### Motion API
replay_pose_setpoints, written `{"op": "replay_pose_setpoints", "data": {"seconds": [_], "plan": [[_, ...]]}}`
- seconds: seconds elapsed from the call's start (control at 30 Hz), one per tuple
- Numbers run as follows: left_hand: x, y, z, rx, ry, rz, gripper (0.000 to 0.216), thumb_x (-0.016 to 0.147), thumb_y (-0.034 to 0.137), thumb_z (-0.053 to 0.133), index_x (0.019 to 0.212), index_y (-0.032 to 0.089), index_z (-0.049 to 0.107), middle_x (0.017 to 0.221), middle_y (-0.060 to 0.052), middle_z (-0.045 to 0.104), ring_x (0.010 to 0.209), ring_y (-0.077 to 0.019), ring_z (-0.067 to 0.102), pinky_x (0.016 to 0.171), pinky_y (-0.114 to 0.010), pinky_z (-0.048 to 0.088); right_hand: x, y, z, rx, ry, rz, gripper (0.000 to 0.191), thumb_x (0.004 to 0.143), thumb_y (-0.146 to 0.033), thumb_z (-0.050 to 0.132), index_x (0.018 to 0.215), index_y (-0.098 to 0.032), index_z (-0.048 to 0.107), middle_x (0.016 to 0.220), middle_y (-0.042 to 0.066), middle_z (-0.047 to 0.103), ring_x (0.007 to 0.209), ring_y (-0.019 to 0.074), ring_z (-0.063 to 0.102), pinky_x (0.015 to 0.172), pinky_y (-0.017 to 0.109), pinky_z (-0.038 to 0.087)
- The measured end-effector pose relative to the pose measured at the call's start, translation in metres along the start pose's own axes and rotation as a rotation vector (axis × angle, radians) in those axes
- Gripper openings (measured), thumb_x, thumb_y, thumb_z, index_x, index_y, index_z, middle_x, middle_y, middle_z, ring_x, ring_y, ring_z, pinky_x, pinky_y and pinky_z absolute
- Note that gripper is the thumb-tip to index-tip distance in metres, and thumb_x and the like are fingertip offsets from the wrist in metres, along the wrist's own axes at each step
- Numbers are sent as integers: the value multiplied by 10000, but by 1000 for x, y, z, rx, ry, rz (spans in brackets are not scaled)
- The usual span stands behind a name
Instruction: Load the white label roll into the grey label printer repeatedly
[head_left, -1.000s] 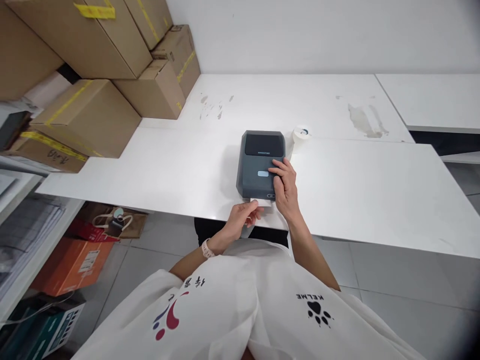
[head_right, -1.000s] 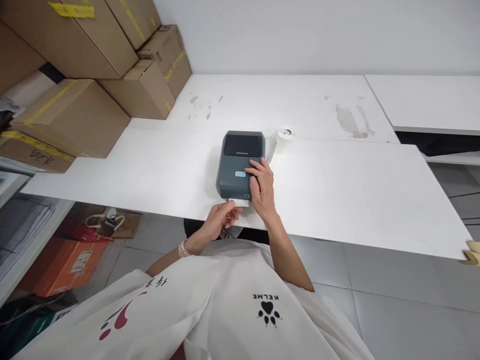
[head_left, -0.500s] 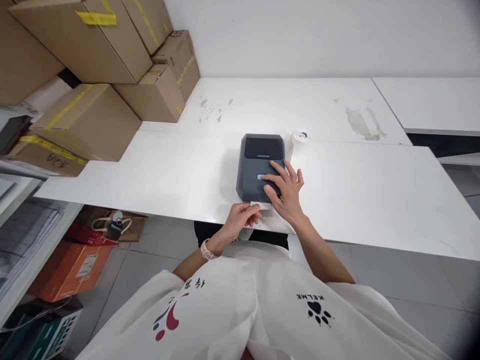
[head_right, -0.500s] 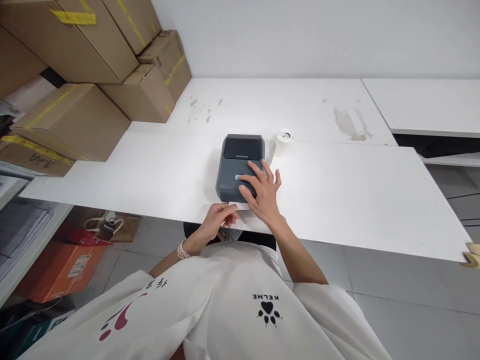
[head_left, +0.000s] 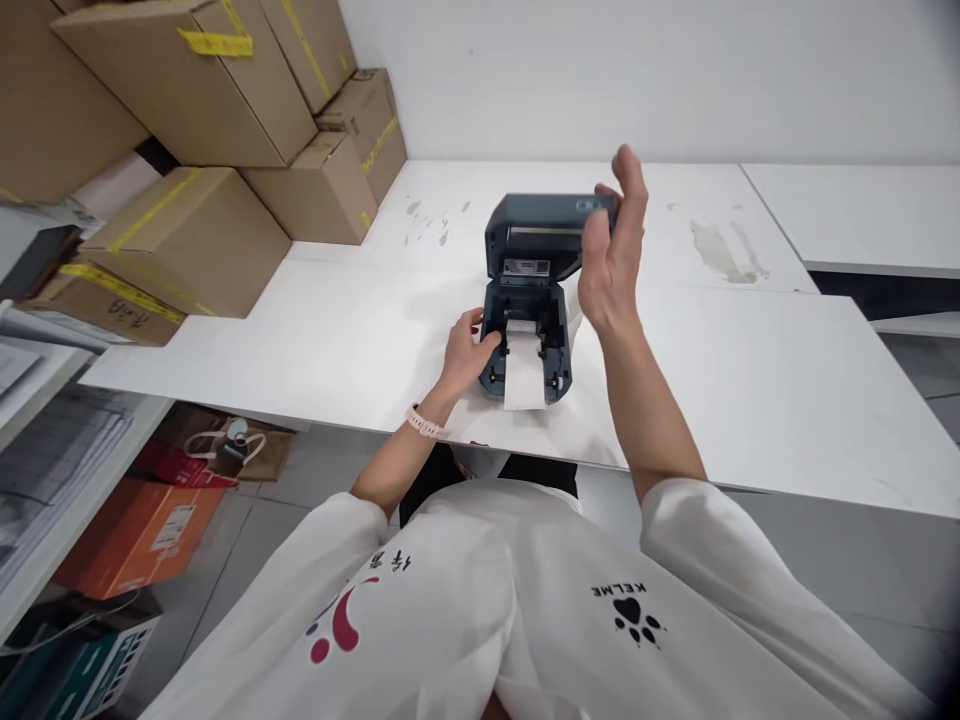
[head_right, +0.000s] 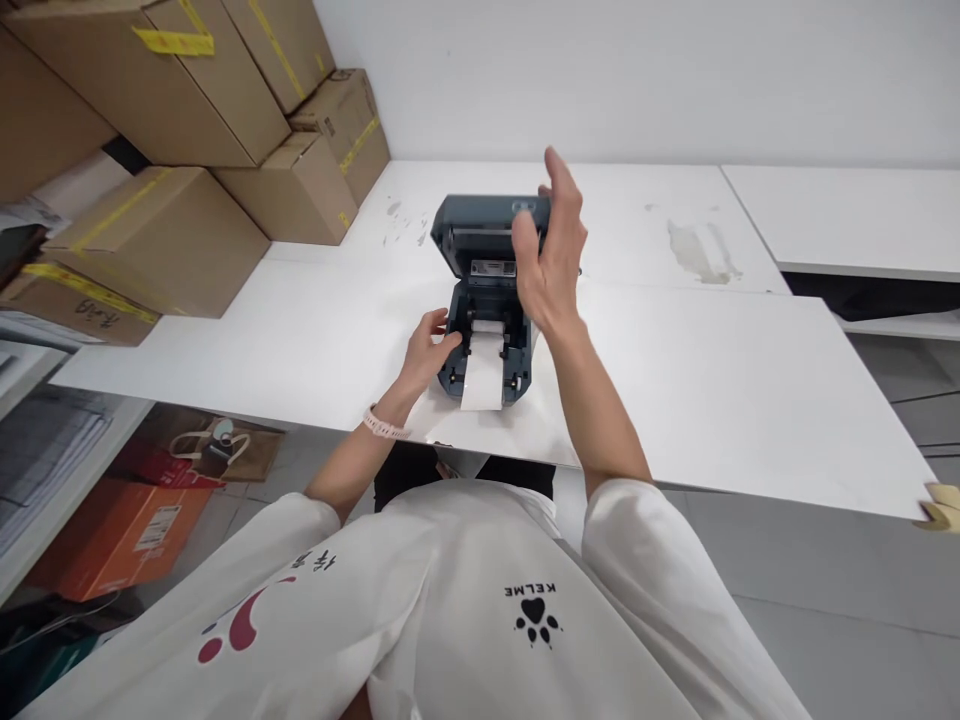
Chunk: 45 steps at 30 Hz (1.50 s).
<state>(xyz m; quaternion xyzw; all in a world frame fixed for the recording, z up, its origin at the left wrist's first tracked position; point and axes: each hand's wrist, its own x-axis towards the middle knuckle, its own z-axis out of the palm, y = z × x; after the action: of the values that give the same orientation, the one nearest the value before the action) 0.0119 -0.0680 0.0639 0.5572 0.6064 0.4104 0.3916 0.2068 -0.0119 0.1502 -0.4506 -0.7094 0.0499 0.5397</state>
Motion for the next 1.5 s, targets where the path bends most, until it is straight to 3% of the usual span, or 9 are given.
{"op": "replay_pose_setpoints", "data": {"seconds": [0.13, 0.23, 0.43, 0.67, 0.83, 0.97, 1.17, 1.33, 1.5], "plan": [[23, 8, 12, 207, -53, -10, 674, 828, 269, 612, 1477, 224, 435, 1452, -125, 588, 1283, -312, 578, 990, -411, 490, 41, 14, 4, -80, 59, -16, 694, 1026, -685, 241, 1629, -345, 207, 1695, 46, 283, 1590, 286, 235, 1258, 531, 298], [26, 10, 14, 312, -42, 6, 719, 829, 200, 560, 1526, 211, 385, 1396, -123, 633, 1207, -301, 635, 984, -405, 497, 30, 13, 4, -196, 19, -57, 510, 1059, -469, 321, 1525, -322, 466, 1550, 90, 517, 1495, 329, 407, 1194, 567, 372], [23, 9, 12, 401, -12, 51, 822, 814, 86, 464, 1601, 267, 309, 1191, -60, 745, 1076, -290, 689, 999, -432, 487, -18, 17, 32, -519, -959, -35, 417, 909, -103, 491, 1242, -180, 729, 1272, 129, 740, 1196, 314, 667, 1007, 427, 492], [26, 2, 14, 327, 22, 25, 809, 811, 93, 476, 1593, 236, 330, 1343, -65, 709, 1129, -281, 687, 1038, -435, 478, -11, 20, 44, -427, -1222, -33, 462, 807, -140, 675, 1265, -188, 722, 1196, 128, 756, 1093, 306, 692, 905, 372, 502], [23, 0, 14, 273, 24, 32, 784, 821, 99, 470, 1586, 217, 345, 1448, -97, 649, 1245, -305, 658, 1091, -472, 454, -26, 36, -61, 389, -992, 57, 413, 850, -428, 762, 1231, -276, 721, 1246, 76, 703, 1096, 261, 662, 965, 390, 515], [22, 1, 14, 254, 32, 44, 764, 820, 88, 457, 1570, 205, 376, 1444, -108, 653, 1247, -318, 662, 1090, -501, 457, -64, 80, -117, 457, -709, 346, 354, 778, -420, 841, 1082, -282, 721, 1097, 68, 698, 1053, 254, 649, 980, 427, 512], [23, 0, 16, 239, 52, 30, 742, 818, 86, 476, 1540, 249, 419, 1439, -70, 662, 1306, -280, 637, 1105, -458, 469, -97, 147, -77, 339, -529, 667, 589, 555, -544, 930, 991, -237, 682, 1049, 48, 711, 981, 231, 654, 1030, 475, 510], [21, 3, 15, 248, 47, 24, 744, 828, 83, 466, 1558, 206, 392, 1440, -105, 659, 1351, -281, 610, 1132, -461, 455, -95, 173, -79, 423, -574, 684, 574, 621, -472, 911, 1112, -262, 699, 1186, 70, 721, 1149, 269, 664, 1093, 509, 499], [21, 5, 15, 263, 60, 21, 745, 824, 82, 457, 1552, 230, 390, 1417, -84, 679, 1304, -270, 643, 1128, -472, 455, -63, 204, -76, 384, -265, 731, 813, 503, -371, 931, 1248, -347, 605, 1465, 48, 590, 1406, 291, 530, 1194, 525, 422]]}}
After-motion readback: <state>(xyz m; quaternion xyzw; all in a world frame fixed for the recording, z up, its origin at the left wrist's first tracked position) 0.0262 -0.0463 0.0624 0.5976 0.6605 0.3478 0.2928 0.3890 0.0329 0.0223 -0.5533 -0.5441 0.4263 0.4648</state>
